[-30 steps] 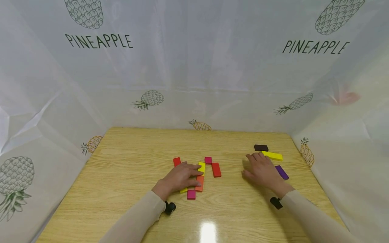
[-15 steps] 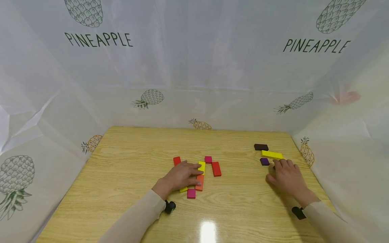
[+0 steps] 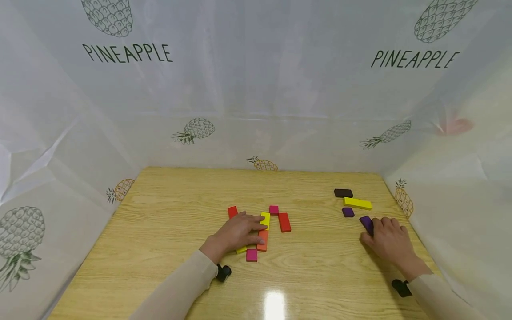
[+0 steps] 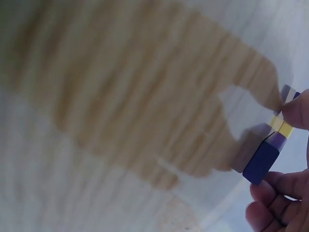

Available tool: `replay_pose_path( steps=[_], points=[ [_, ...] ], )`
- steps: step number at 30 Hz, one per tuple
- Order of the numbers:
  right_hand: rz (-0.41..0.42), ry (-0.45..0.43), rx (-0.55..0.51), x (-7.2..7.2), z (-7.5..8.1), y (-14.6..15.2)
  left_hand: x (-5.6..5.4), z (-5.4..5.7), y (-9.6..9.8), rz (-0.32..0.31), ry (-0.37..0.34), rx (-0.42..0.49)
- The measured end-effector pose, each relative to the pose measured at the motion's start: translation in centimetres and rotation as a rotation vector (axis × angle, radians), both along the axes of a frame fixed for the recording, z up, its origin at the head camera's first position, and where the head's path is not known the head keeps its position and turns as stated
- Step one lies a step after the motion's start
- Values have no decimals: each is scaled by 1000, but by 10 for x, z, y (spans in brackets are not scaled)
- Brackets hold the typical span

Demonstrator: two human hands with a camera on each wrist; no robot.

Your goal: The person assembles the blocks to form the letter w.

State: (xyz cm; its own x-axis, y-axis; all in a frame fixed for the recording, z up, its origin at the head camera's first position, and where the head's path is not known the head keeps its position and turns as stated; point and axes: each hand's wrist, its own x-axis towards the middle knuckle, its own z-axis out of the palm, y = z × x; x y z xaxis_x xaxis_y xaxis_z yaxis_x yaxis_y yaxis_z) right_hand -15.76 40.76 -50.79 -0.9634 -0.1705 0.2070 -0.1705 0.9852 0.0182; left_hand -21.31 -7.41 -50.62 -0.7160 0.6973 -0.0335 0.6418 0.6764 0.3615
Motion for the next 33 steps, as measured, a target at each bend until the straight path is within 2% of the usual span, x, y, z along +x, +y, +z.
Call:
replay_pose_path(
  steps=[7, 13, 20, 25, 33],
  points=[
    [-7, 7, -45, 6, 1, -9, -1, -1, 0, -3, 16, -7],
    [50, 9, -24, 9, 1, -19, 0, -1, -1, 12, 3, 2],
    [157, 87, -11, 0, 0, -7, 0, -2, -1, 12, -1, 4],
    [217, 33, 5, -8, 3, 2, 0, -2, -1, 9, -2, -3],
    [237, -52, 14, -14, 8, 7, 1, 0, 0, 6, 0, -12]
  ],
)
